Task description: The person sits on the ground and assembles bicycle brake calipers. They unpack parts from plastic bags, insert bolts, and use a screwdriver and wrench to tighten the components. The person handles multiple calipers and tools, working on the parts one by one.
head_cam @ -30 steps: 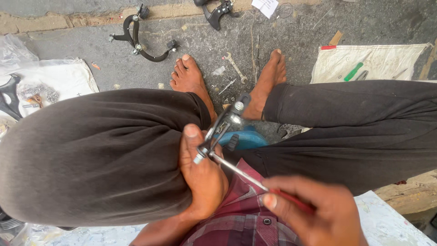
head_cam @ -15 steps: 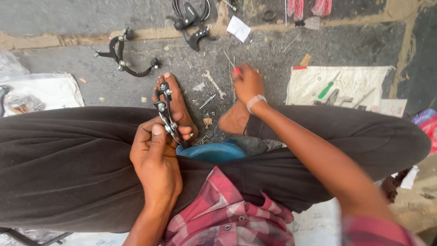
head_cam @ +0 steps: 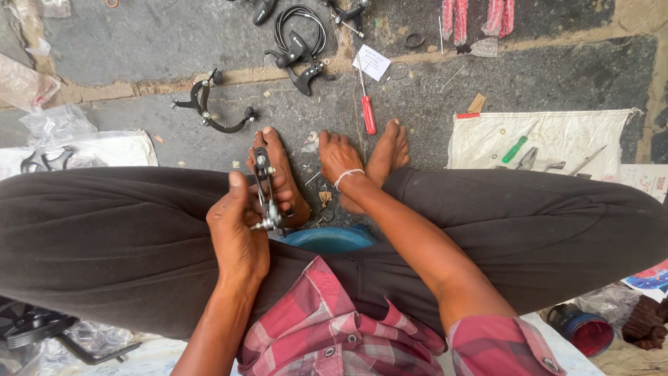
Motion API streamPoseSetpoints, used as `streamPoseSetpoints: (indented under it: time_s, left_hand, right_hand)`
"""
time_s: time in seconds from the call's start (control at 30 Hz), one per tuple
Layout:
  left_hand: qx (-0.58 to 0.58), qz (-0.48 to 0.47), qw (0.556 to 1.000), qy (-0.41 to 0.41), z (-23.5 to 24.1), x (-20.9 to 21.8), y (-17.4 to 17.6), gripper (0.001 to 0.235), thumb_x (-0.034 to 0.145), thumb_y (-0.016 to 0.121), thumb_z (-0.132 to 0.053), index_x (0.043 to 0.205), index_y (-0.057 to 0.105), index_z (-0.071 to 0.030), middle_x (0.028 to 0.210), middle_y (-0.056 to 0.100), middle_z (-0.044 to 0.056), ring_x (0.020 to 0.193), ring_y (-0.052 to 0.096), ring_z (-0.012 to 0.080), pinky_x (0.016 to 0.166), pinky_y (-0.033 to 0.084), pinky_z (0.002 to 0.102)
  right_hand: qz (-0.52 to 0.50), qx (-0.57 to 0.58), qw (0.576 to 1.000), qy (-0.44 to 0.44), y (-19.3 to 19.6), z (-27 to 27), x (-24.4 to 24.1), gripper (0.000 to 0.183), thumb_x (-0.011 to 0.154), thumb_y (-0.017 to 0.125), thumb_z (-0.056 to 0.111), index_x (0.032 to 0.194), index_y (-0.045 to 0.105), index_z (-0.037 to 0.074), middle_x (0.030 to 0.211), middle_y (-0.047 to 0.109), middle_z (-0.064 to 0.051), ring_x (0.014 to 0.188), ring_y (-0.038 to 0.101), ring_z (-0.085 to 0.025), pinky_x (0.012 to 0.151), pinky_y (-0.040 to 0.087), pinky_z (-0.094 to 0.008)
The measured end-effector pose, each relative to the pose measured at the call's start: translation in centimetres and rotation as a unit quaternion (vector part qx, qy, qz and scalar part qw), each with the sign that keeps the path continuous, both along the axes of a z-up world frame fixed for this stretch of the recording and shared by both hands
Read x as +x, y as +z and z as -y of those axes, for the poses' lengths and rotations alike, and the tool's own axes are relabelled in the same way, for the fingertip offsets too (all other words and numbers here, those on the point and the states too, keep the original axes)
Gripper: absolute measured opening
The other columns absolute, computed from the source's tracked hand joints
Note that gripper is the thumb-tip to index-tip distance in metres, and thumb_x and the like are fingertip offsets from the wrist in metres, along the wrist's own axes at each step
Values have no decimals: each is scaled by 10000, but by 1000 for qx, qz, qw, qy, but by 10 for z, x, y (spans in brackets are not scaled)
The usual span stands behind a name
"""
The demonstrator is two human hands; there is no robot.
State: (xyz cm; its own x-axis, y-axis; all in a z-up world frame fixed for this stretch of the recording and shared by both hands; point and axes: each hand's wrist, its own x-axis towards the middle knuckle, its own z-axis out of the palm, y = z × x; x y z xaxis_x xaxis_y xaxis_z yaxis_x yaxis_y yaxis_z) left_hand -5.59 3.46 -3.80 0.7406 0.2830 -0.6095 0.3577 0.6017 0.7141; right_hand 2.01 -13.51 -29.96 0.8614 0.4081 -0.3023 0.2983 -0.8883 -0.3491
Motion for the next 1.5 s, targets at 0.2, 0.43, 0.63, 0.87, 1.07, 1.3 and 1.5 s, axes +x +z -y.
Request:
streamPoseSetpoints:
  time_s: [0.2,0.43,0.63,0.87,1.07,1.3,1.5]
  left_hand:
    - [73,62,992,-80,9,-5,-5,328,941,743,-65,1070,445,-18,900,700,141,763,680,193,698,562,303]
    - [185,72,964,-178,25,-5,6,589,921,721,-95,1447,469,-11,914,607,22,765,608,81,626,515,227]
    - [191,73,960,-194,26,-6,1,399,1033,617,-219,1340,529,19,840,656,28,635,515,43,537,433,207]
    - [70,59,983,-162,26,-5,-14,347,990,651,-243,1216,657,19,797,696,61,525,474,51,469,353,210]
    - [77,57,976,-194,21,-6,-17,419,1064,578,-316,1155,731,63,699,553,57,533,442,46,460,298,212]
    - [105,104,967,-209,27,-9,-16,352,999,672,-180,1295,655,10,832,649,29,634,510,48,539,398,210]
    - [95,120,964,-219,30,-10,-15,446,1008,623,-208,1411,606,-16,935,703,-6,667,530,37,577,447,203]
  right_hand:
    - [-70,30,996,-36,2,14,8,307,808,660,29,1098,573,-23,1058,670,-307,960,679,-475,823,555,-536]
    - [-259,215,921,-197,131,29,39,149,918,640,154,937,652,7,738,649,-122,685,663,-294,641,532,-473]
    - [-156,407,890,-138,253,60,-18,186,1013,591,161,998,718,27,661,602,-6,541,541,-65,614,397,-207]
    - [-139,459,853,-205,259,38,-72,199,1045,611,178,1049,700,0,677,559,47,583,467,2,504,364,-191]
    - [-135,527,796,-264,233,33,-87,172,1028,619,131,1011,707,-16,662,534,68,558,416,6,486,278,-203]
    - [-65,526,831,-170,245,37,-89,200,1038,619,135,1065,716,-37,729,593,46,644,497,-9,560,379,-208]
    - [-85,507,836,-193,242,39,-83,201,1004,643,122,1015,735,-56,673,584,32,610,484,-17,544,364,-204]
